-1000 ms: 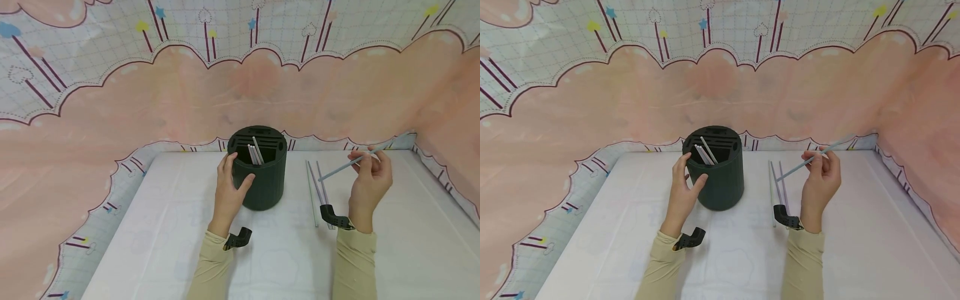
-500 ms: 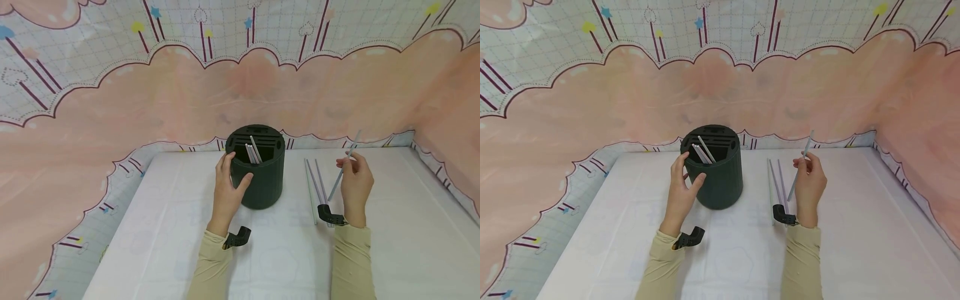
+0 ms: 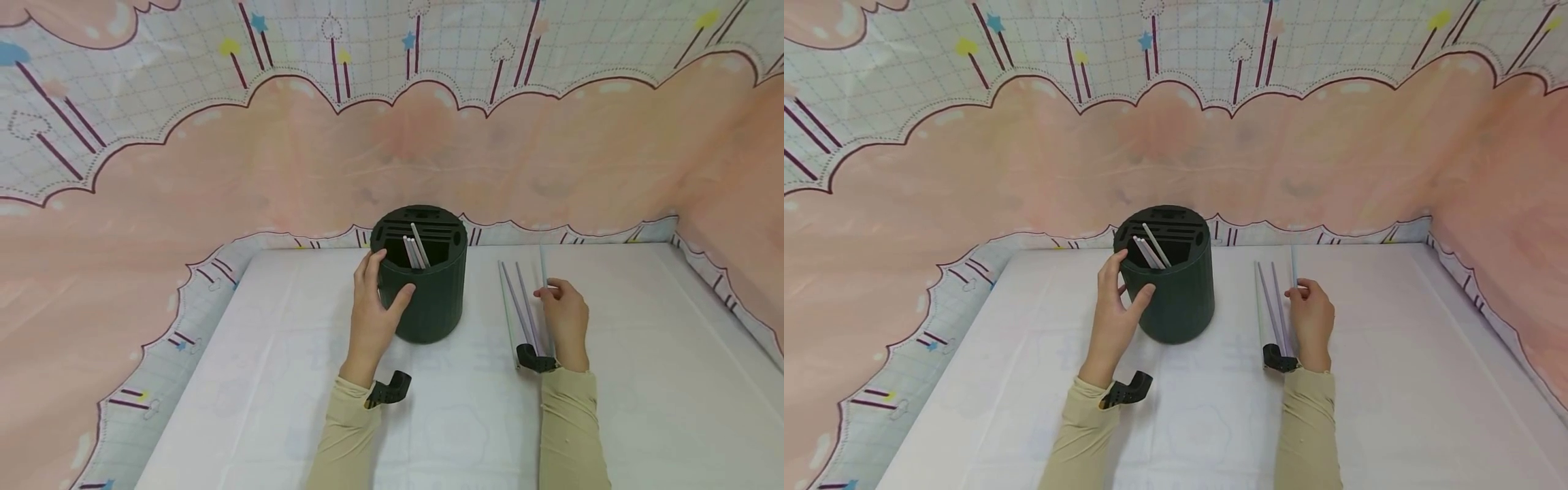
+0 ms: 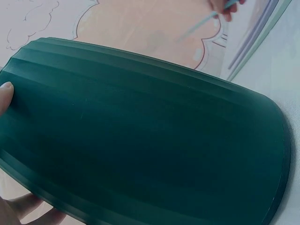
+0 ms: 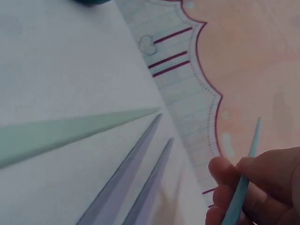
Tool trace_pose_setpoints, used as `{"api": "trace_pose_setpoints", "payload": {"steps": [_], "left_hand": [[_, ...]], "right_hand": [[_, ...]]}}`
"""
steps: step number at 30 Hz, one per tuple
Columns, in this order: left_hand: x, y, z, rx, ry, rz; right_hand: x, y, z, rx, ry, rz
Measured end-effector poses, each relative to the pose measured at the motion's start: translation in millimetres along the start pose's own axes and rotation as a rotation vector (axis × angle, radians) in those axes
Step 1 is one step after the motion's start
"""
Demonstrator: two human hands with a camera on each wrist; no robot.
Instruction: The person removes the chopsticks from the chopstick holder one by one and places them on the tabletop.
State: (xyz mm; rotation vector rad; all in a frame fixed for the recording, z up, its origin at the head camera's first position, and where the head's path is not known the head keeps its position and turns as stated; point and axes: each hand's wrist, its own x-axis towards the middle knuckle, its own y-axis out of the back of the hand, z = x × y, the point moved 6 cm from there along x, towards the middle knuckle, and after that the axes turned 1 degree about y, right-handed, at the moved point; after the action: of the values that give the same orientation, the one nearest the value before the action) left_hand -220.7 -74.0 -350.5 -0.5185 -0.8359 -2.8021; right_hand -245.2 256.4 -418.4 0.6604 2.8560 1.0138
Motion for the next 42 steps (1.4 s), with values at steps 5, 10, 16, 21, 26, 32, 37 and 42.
{"api": "trace_pose_setpoints", "payload": {"steps": [5,10,16,21,26,32,37,42], "left_hand": [[-1.2,-0.2,-0.4,0.007,-0.007,0.001],[-1.6,0.6,0.6,0.006,-0.026,0.009],[-1.9,0.9,1.0,0.004,-0.027,0.011],[-1.0,1.0,1.9,0.002,-0.018,0.008],[-0.8,0.7,2.1,-0.001,-0.021,0.006],[-0.5,1.2,1.6,-0.002,-0.024,0.009],[-0.8,1.8,0.4,0.001,-0.023,0.008],[-1.3,3.4,0.9,0.004,-0.025,0.01]], "right_hand": [[-0.7,-9.5,16.1,-0.016,-0.048,-0.051],[-2.0,-15.4,19.1,-0.03,-0.038,-0.059],[-1.7,-13.9,17.0,-0.087,0.006,-0.016],[-1.3,-12.7,17.0,-0.122,0.031,0.004],[-1.5,-11.6,15.4,-0.132,0.051,0.007],[0.3,-12.2,15.7,-0.106,0.026,-0.007],[1.3,-9.3,12.1,0.001,-0.017,0.033],[-1.5,-2.7,-10.5,0.158,0.05,0.16]]}}
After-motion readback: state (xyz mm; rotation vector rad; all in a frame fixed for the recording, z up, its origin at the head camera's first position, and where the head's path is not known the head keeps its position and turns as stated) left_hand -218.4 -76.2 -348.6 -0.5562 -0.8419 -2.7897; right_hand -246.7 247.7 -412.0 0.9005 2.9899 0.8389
